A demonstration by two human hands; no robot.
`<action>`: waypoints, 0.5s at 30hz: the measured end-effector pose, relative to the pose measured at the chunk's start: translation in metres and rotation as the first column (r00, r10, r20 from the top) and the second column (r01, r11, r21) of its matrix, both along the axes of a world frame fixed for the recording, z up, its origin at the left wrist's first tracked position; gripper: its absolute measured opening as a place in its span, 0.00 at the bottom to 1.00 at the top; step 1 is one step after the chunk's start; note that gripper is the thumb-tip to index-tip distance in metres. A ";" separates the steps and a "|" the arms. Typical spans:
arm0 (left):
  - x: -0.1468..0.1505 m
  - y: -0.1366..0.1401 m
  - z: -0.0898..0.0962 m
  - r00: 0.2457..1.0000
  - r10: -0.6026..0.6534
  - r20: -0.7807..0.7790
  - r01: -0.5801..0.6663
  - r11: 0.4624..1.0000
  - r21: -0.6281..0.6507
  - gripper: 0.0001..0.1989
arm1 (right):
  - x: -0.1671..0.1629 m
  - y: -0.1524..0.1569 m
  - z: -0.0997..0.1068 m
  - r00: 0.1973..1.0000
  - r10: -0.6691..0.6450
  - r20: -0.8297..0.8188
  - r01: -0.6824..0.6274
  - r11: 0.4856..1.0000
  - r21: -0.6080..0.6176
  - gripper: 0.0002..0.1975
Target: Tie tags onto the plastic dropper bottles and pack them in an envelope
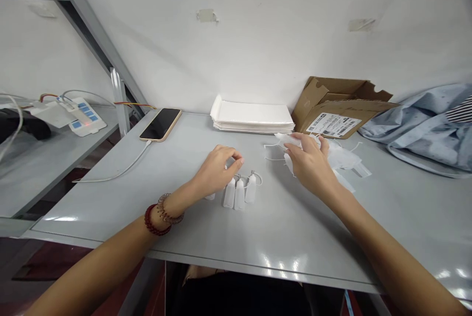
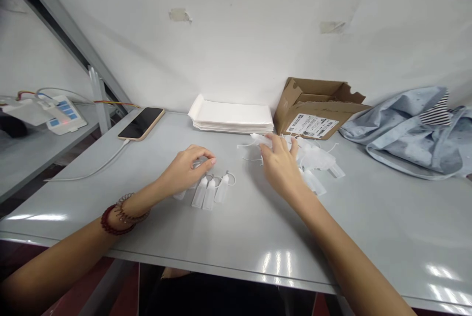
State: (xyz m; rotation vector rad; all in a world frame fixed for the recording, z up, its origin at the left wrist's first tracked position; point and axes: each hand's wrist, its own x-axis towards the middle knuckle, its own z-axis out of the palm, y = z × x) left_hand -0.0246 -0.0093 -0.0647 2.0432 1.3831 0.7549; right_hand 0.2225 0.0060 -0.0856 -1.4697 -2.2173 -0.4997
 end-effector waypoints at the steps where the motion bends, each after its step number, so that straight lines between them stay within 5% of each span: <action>1: 0.000 -0.001 0.001 1.000 0.005 0.017 -0.005 1.000 0.000 0.13 | -0.002 -0.002 0.000 0.999 0.035 -0.026 -0.034 0.999 0.028 0.17; 9: 0.006 -0.011 0.009 0.984 -0.086 0.155 0.099 0.992 -0.082 0.16 | -0.020 -0.019 0.004 0.984 0.179 -0.007 -0.176 0.974 0.142 0.18; 15: 0.009 -0.015 0.011 0.978 -0.037 0.208 0.051 0.997 -0.063 0.14 | -0.023 -0.022 0.005 0.972 0.234 0.004 -0.230 0.953 0.197 0.18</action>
